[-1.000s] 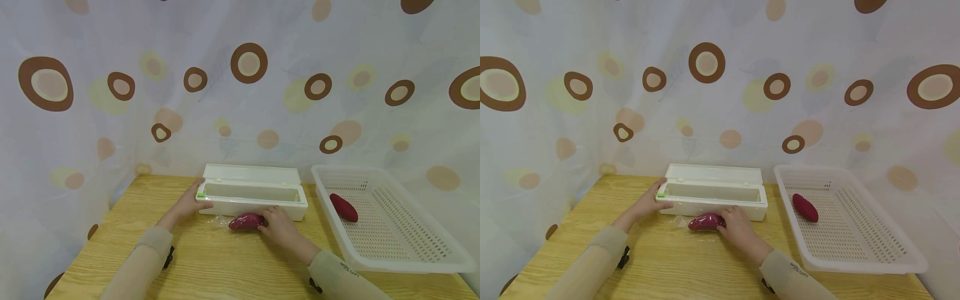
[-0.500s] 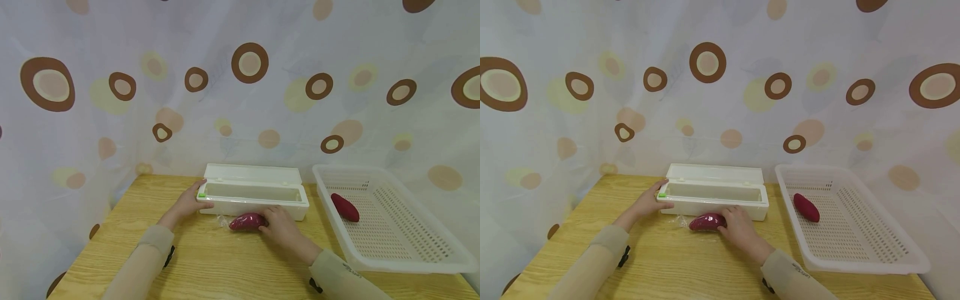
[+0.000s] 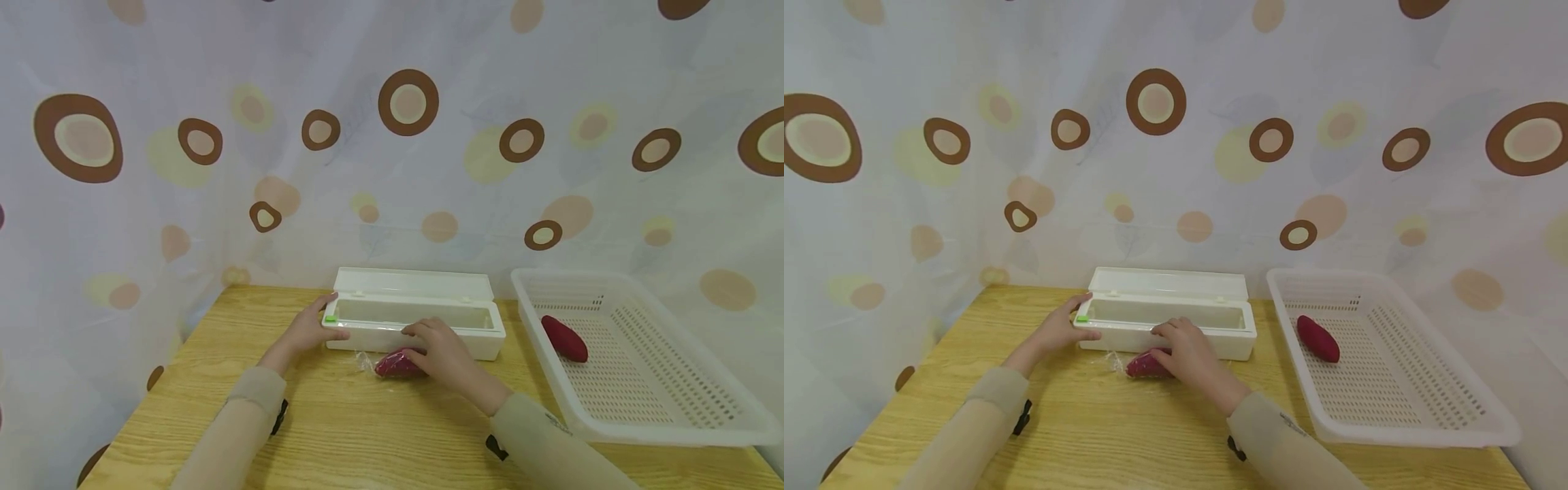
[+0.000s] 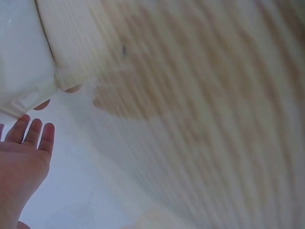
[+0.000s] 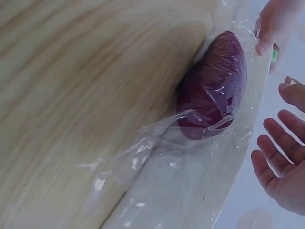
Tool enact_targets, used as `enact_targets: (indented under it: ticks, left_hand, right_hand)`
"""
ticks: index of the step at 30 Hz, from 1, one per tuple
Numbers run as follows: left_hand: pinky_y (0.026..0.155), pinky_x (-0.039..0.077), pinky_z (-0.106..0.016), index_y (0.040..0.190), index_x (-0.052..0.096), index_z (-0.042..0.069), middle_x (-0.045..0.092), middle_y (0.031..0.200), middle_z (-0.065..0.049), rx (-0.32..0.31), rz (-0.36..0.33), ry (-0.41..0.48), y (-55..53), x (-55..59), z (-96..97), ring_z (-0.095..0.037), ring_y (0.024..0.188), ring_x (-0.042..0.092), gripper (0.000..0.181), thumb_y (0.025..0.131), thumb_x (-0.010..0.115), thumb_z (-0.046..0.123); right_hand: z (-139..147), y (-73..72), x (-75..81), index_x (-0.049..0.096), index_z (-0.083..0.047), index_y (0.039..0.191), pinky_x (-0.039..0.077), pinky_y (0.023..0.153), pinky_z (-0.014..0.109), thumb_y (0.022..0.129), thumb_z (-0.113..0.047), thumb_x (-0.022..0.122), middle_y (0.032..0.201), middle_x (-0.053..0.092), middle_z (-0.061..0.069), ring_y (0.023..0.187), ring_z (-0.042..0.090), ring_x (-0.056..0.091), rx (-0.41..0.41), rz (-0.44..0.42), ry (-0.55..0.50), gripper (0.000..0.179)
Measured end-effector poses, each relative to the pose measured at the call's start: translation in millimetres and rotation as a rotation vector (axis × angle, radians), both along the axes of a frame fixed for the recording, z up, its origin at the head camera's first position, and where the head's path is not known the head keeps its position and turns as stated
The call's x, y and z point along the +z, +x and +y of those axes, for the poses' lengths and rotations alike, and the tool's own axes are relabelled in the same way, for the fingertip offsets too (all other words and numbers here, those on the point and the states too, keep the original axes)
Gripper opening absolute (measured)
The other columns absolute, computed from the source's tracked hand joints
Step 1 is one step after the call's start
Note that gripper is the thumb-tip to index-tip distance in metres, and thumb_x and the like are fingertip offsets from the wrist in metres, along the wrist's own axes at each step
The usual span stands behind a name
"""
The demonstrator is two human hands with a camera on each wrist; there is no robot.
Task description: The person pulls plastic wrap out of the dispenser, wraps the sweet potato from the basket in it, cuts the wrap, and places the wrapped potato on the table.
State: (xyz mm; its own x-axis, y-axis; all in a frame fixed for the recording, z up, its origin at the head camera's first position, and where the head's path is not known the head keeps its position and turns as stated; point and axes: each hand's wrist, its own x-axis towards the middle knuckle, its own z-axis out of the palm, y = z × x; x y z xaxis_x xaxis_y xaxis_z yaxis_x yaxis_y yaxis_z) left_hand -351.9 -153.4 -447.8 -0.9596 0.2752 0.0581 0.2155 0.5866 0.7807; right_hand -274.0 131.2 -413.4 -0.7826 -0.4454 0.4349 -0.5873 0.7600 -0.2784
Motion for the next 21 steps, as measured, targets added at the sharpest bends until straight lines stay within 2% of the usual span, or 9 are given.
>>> enact_targets:
  ticks: [4,11,21]
  left_hand:
    - [0.104,0.033,-0.055,0.149,0.026,0.021,0.033,0.149,-0.018,0.0,-0.001,0.025,-0.1,-0.3,0.6,-0.038,0.134,0.034,0.099,0.07,0.082,0.039]
    - [0.102,0.035,-0.054,0.149,0.026,0.021,0.036,0.147,-0.017,0.005,-0.007,0.039,-1.7,-0.5,0.3,-0.037,0.131,0.038,0.099,0.07,0.082,0.041]
    - [0.1,0.036,-0.051,0.149,0.027,0.022,0.038,0.146,-0.016,0.02,-0.024,0.039,-3.0,-3.0,0.9,-0.034,0.126,0.043,0.098,0.07,0.082,0.039]
  right_hand:
    - [-10,-9.7,5.7,0.068,-0.008,0.107,0.049,0.084,0.036,0.081,-0.018,0.074,0.105,0.066,0.003,0.098,0.022,0.059,0.04,-0.062,-0.063,0.028]
    - [-28,-26.9,13.6,0.068,-0.008,0.11,0.051,0.079,0.037,0.084,-0.018,0.072,0.104,0.068,0.005,0.093,0.023,0.061,0.097,-0.122,-0.155,0.029]
    - [-49,-43.6,10.4,0.067,-0.005,0.112,0.052,0.08,0.042,0.085,-0.018,0.07,0.103,0.068,0.008,0.095,0.026,0.061,0.101,-0.196,-0.228,0.029]
